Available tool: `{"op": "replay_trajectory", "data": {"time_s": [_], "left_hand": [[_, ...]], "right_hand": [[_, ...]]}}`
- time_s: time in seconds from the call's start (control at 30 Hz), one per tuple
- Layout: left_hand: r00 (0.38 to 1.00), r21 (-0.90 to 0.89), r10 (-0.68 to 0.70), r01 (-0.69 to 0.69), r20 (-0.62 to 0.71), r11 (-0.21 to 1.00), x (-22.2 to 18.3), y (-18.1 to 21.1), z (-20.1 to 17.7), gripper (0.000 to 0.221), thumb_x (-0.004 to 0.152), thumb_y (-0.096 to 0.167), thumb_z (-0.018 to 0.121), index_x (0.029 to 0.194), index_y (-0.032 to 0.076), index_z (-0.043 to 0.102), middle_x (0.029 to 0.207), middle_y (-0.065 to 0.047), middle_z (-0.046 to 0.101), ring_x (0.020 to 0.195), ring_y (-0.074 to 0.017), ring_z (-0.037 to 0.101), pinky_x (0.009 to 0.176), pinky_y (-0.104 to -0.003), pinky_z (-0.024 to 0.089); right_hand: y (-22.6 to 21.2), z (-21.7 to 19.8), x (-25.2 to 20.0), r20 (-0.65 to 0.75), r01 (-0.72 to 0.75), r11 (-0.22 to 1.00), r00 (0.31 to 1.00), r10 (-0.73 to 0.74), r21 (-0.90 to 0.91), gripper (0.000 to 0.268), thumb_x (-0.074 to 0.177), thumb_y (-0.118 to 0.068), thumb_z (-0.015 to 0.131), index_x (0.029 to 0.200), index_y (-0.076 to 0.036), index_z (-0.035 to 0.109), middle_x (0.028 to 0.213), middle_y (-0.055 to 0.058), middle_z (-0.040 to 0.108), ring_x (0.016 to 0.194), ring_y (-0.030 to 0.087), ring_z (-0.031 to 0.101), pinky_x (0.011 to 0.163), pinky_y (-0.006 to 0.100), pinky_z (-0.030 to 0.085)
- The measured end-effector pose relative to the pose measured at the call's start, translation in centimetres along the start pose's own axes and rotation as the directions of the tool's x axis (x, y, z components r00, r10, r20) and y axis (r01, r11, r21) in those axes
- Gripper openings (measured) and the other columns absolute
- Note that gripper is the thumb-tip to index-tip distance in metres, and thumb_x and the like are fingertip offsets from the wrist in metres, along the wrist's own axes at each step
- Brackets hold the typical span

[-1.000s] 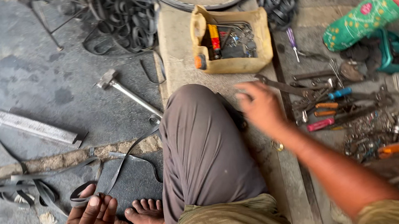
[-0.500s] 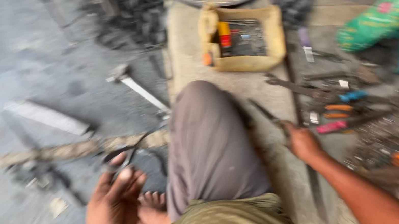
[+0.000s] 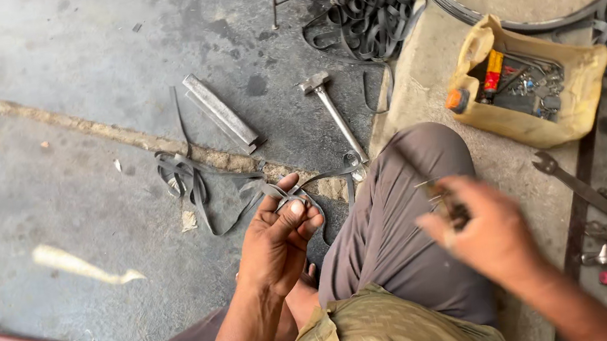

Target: The person sits on the floor and uses a hammer and metal block to flatten a rubber strip. They then use shears to cut the strip into smaller pieces and rub the edges with a wooden block. The person repeats this process with another strip, cutting and rubbing the edges.

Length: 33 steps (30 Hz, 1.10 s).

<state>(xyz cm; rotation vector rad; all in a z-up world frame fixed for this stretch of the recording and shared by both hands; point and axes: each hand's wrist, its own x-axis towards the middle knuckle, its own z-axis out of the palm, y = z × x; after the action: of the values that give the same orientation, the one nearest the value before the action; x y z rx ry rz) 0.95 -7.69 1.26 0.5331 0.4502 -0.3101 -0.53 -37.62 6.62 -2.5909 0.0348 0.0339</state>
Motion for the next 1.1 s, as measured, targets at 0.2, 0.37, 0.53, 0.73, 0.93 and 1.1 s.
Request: {"op": "replay_trajectory", "data": {"time_s": [0.2, 0.37, 0.53, 0.73, 0.93, 1.1], "left_hand": [[0.992, 0.064, 0.118, -0.121, 0.044, 0.991, -0.6, 0.2, -0.5, 0.050, 0.096, 0.000, 0.067, 0.144, -0.001, 0.051, 0.093, -0.016, 0.072, 0.082, -0.0230, 0.073, 0.078, -0.031, 0.061], [0.978, 0.084, 0.209, -0.205, -0.030, 0.975, -0.3, 0.0, -1.0, 0.041, 0.095, -0.001, 0.066, 0.133, 0.000, 0.053, 0.098, -0.013, 0.073, 0.089, -0.0216, 0.074, 0.081, -0.035, 0.062], [0.956, 0.134, 0.292, -0.287, -0.023, 0.949, 0.1, -0.7, -1.1, 0.031, 0.095, -0.001, 0.067, 0.123, 0.001, 0.054, 0.098, -0.012, 0.073, 0.089, -0.0220, 0.074, 0.080, -0.038, 0.063], [0.944, 0.187, 0.326, -0.312, -0.049, 0.931, 0.2, -1.0, -1.4, 0.029, 0.094, -0.003, 0.066, 0.120, 0.000, 0.053, 0.094, -0.014, 0.074, 0.086, -0.0231, 0.075, 0.082, -0.039, 0.063], [0.936, 0.275, 0.344, -0.311, -0.077, 0.910, 0.2, -1.0, -1.3, 0.028, 0.094, -0.003, 0.066, 0.118, -0.001, 0.051, 0.091, -0.014, 0.074, 0.084, -0.0221, 0.075, 0.082, -0.038, 0.064], [0.937, 0.280, 0.336, -0.300, -0.091, 0.912, 0.2, -1.2, -1.1, 0.028, 0.095, -0.001, 0.067, 0.118, 0.000, 0.051, 0.093, -0.013, 0.073, 0.085, -0.0192, 0.074, 0.082, -0.036, 0.063]], "right_hand": [[-8.3, 1.8, 1.0, 0.152, 0.332, 0.939, 0.927, -0.342, 0.088, 0.061, 0.064, -0.035, 0.093, 0.109, -0.004, 0.066, 0.091, 0.012, 0.070, 0.081, 0.029, 0.072, 0.070, 0.040, 0.058], [-9.2, 3.0, 1.0, 0.214, 0.340, 0.940, 0.916, -0.339, 0.034, 0.060, 0.064, -0.031, 0.092, 0.111, -0.005, 0.065, 0.090, 0.012, 0.068, 0.083, 0.034, 0.069, 0.074, 0.044, 0.056], [-9.4, 3.8, 0.8, 0.249, 0.308, 0.950, 0.918, -0.309, 0.043, 0.062, 0.065, -0.032, 0.092, 0.112, -0.004, 0.063, 0.092, 0.013, 0.067, 0.086, 0.034, 0.069, 0.075, 0.045, 0.056], [-9.9, 4.7, 1.0, 0.357, 0.218, 0.973, 0.905, -0.231, 0.079, 0.066, 0.068, -0.032, 0.091, 0.119, -0.003, 0.060, 0.100, 0.014, 0.067, 0.089, 0.031, 0.071, 0.076, 0.043, 0.058], [-9.5, 5.6, 0.9, 0.347, 0.183, 0.974, 0.912, -0.220, 0.137, 0.050, 0.074, -0.023, 0.084, 0.115, -0.005, 0.064, 0.096, 0.012, 0.069, 0.089, 0.031, 0.072, 0.077, 0.042, 0.059], [-9.2, 6.0, 0.7, 0.291, 0.206, 0.967, 0.925, -0.243, 0.152, 0.038, 0.077, -0.019, 0.080, 0.109, -0.005, 0.065, 0.091, 0.014, 0.069, 0.081, 0.033, 0.072, 0.069, 0.043, 0.058]]}}
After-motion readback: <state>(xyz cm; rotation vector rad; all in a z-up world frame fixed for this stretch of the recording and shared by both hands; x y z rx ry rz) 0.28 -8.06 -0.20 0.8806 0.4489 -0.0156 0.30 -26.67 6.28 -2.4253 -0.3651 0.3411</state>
